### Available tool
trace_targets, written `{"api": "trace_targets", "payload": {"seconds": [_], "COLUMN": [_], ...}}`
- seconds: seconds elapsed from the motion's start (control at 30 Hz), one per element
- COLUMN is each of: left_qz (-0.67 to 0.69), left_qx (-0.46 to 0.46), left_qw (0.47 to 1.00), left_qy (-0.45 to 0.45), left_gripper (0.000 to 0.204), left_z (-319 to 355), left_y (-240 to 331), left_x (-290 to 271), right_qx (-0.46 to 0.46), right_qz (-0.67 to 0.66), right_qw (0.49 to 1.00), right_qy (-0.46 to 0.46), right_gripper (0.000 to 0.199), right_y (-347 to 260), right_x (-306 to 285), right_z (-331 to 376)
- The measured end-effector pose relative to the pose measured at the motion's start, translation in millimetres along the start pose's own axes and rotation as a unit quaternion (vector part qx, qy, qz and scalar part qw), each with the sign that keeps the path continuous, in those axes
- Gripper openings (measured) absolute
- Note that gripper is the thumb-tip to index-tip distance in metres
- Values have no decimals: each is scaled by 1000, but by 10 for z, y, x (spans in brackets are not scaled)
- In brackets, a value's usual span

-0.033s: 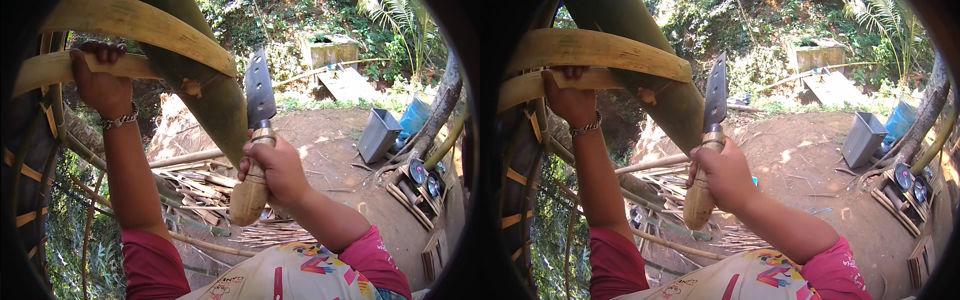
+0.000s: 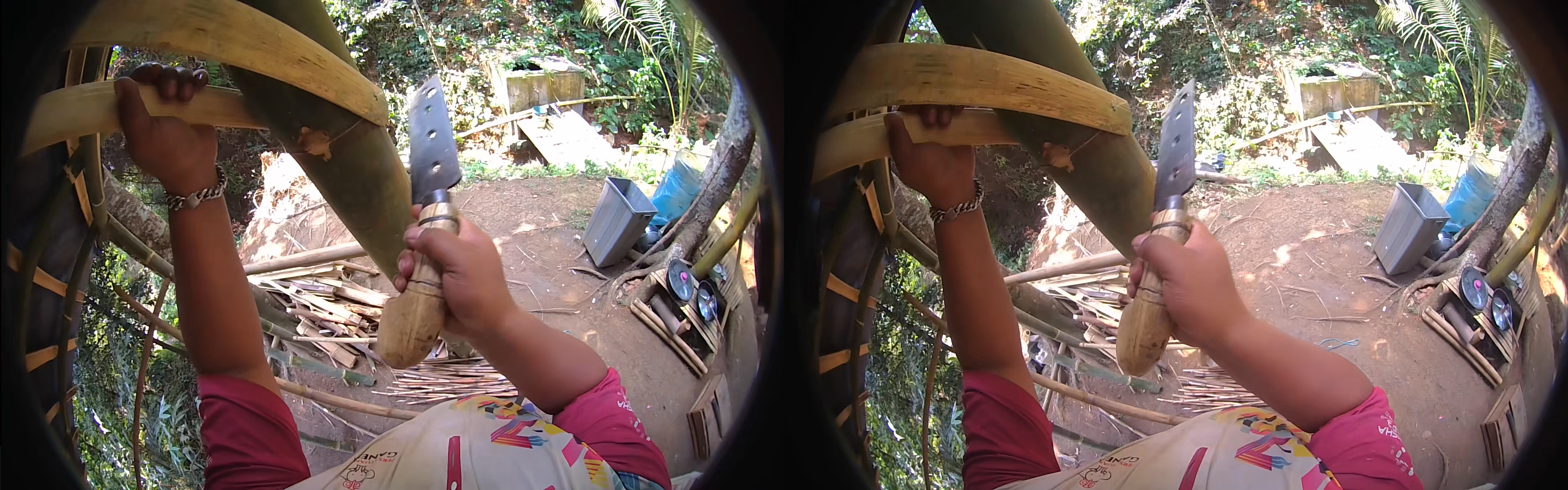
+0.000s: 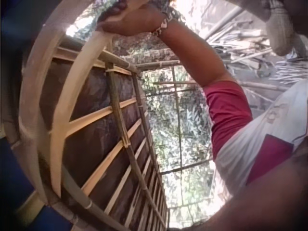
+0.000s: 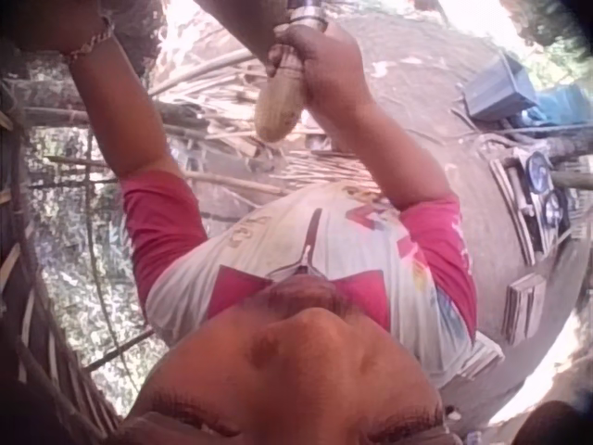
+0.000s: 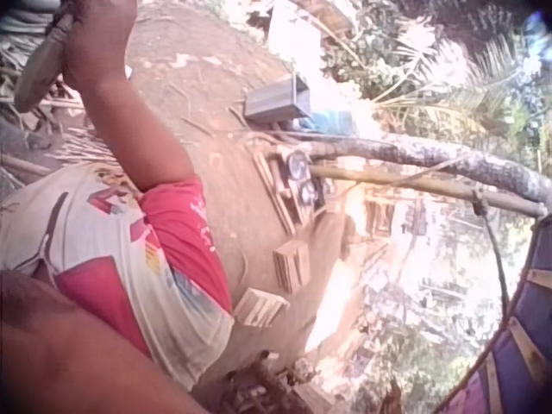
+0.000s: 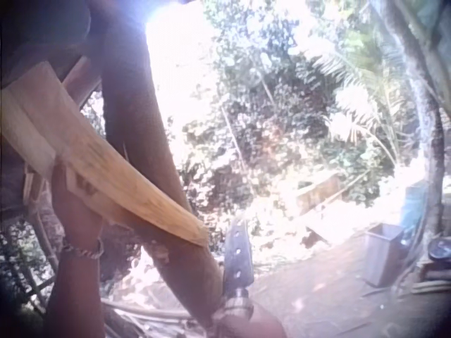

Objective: The person uses a large knife to carve and shape a bamboo pole attached to a structure. They then switch to a chisel and a small axe to refine the carved area, removing wood chips and smoothing the surface.

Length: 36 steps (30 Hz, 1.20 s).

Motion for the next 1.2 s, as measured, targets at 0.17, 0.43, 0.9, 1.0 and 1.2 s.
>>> {"api": "trace_targets", "payload": {"seconds": [0.17, 0.43, 0.9, 1.0, 1.2], "left_qz": [-21, -36, -30, -22, -28], "left_qx": [13, 1, 17, 12, 13], "left_qw": [1000, 999, 998, 999, 998], "left_qy": [4, 31, 47, 45, 61], "left_gripper": [36, 37, 35, 35, 35], "left_z": [-22, -2, -20, 10, 1], "left_y": [30, 10, 13, 15, 5], "left_x": [20, 16, 91, 84, 112], "right_qx": [-236, 0, 24, -91, -87], "right_qz": [-15, 42, 105, 46, 140], "right_qw": [969, 999, 994, 993, 986], "right_qy": [-76, -10, -13, -54, 2], "right_gripper": [50, 44, 49, 43, 43], "right_y": [-206, -119, -166, -460, -118], "right_x": [186, -28, -50, 186, -7], "right_z": [155, 54, 26, 223, 45]}}
Point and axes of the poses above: each hand's wrist, its own z-axis away from the middle knuckle, its own x-axis out of the palm, y = z × x, the point moved 1 cm from there along -z, towards the middle knuckle, and after that the axes turned 15 degrees about -z, right-handed, at the moved point
